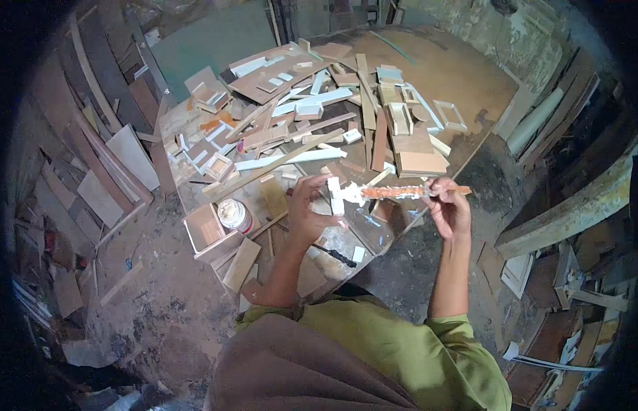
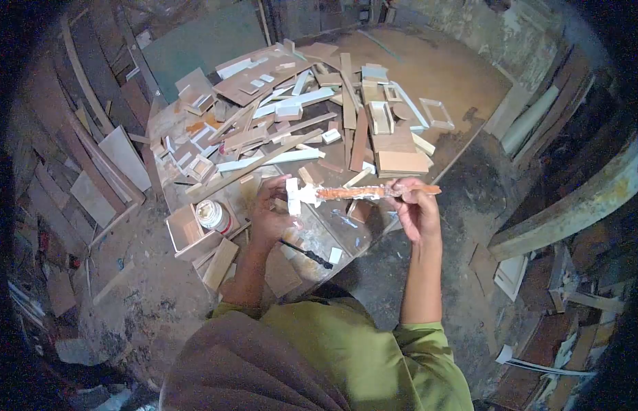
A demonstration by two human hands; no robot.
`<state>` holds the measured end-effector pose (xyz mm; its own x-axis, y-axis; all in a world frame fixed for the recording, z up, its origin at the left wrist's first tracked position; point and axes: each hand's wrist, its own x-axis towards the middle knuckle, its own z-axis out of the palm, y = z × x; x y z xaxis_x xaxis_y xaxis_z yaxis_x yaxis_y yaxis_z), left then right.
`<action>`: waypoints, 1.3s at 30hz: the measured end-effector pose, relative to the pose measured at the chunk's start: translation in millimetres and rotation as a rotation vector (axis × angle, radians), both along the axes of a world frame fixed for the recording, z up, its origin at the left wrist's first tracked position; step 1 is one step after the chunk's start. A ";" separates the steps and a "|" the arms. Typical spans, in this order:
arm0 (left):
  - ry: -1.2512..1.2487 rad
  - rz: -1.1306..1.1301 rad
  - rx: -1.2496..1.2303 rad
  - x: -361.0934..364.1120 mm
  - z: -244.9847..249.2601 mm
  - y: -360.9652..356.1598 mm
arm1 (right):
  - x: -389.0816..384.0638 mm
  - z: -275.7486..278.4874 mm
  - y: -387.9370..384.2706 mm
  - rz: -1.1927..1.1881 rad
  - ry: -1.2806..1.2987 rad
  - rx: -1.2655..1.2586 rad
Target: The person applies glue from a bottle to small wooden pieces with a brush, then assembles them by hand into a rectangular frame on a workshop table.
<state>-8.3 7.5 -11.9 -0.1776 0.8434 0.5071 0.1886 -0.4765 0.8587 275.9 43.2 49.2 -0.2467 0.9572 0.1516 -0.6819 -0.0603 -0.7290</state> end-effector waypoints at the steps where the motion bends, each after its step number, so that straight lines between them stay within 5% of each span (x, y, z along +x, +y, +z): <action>1: -0.014 -0.009 -0.007 -0.4 -1.6 0.7 | -2.0 -0.5 2.4 -0.014 -0.027 -0.007; 39: 0.022 0.086 0.026 -2.4 -9.6 4.7 | 2.4 -4.3 10.0 -0.021 -0.016 -0.032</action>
